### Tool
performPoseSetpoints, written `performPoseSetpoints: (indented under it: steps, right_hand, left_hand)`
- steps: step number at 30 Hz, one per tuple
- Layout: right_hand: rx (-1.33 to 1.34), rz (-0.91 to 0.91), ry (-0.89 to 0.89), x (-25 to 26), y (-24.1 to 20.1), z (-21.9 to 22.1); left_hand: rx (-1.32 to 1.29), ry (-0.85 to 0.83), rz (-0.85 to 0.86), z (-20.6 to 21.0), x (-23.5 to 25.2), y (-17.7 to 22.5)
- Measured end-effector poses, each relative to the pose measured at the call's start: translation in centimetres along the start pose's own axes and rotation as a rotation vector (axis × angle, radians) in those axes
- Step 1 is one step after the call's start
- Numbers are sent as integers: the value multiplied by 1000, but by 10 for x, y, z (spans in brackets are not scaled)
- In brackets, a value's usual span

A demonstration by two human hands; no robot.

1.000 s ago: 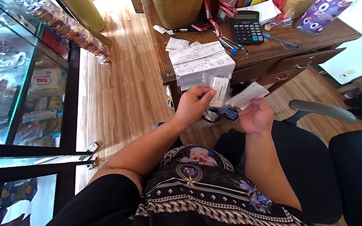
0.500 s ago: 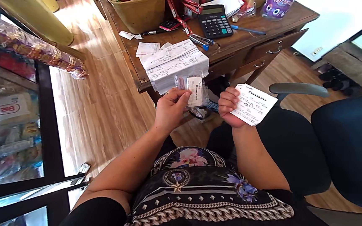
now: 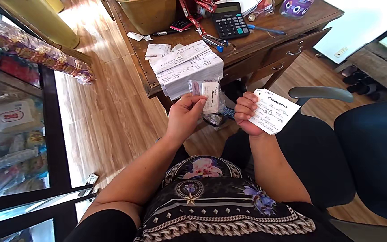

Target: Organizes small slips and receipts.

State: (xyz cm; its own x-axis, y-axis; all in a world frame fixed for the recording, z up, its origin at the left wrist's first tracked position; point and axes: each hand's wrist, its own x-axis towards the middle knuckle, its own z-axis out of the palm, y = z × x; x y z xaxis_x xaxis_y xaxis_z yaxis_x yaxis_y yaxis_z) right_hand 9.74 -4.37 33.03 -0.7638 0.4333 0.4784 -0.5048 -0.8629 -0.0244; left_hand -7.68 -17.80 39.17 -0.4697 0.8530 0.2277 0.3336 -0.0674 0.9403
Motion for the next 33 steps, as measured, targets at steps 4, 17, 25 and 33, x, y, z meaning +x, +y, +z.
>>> performPoseSetpoints:
  steps: [4, 17, 25, 33]
  right_hand:
    - [36, 10, 2, 0, 0, 1]
    - [56, 16, -27, 0, 2, 1]
    - [76, 16, -32, 0, 2, 2]
    - [38, 18, -47, 1, -1, 2]
  left_hand:
    - [-10, -4, -13, -1, -1, 0]
    - [-41, 2, 0, 0, -2, -5]
    - [-17, 5, 4, 1, -3, -3]
    - [1, -5, -15, 2, -2, -1]
